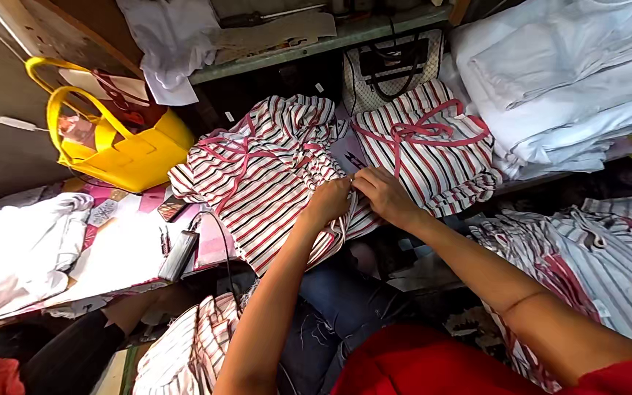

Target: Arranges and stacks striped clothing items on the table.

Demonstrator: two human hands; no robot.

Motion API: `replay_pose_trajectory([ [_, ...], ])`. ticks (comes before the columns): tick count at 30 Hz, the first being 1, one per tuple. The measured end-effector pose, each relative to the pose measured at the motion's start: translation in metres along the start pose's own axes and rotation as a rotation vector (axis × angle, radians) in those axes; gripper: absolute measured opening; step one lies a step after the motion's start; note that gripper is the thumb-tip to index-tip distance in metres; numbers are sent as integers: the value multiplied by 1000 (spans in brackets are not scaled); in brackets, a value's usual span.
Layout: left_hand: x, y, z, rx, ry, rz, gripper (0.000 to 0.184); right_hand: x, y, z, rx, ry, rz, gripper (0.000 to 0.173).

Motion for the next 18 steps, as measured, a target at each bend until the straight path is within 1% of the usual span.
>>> replay_pose_trajectory([
  [1, -2, 0, -3, 1, -23, -2, 31, 1, 1, -1, -9, -3, 11, 19],
  [3, 5, -8, 1, 46, 32, -28, 30, 12, 15, -1, -91, -60, -60, 13],
  [4, 15, -13, 9, 81, 72, -21, 27, 20, 23, -1, -142, -132, -124, 9],
  [5, 26, -20, 19, 113, 123, -3, 25, 30, 31, -2, -176, -249, -206, 9],
  [7, 44, -39, 33, 171, 249, 40, 25, 50, 43, -11, -160, -521, -342, 14],
  [8, 46, -48, 39, 181, 305, 65, 27, 59, 46, -16, -123, -595, -362, 15],
  [9, 47, -53, 44, 176, 353, 86, 27, 65, 47, -20, -93, -612, -353, 13],
  [10, 47, -54, 48, 162, 391, 96, 25, 66, 48, -21, -79, -592, -340, 12],
  [12, 50, -45, 50, 123, 449, 64, 12, 61, 46, -19, -94, -513, -319, 13],
  [13, 51, -35, 48, 119, 435, 36, 7, 56, 44, -16, -101, -463, -303, 13],
  [14, 49, -25, 44, 120, 399, 7, 9, 50, 40, -12, -107, -401, -280, 12],
  [15, 43, -15, 36, 120, 333, -10, 20, 41, 35, -8, -105, -321, -235, 12],
  [17, 20, 1, 14, 80, 148, -34, 51, 24, 21, 3, -74, -155, -121, 14],
  [18, 11, 6, 3, 69, 81, -37, 60, 17, 15, 5, -59, -93, -70, 12],
])
Point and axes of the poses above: each hand's wrist, its own x-axis away from the middle knuckle, its own z-axis out of the back of the hand, y = z × x, the point moved 3 cm from there along -x, towards the middle knuckle, and after that the axes turned 12 degrees about -x, right-handed, at the moved point
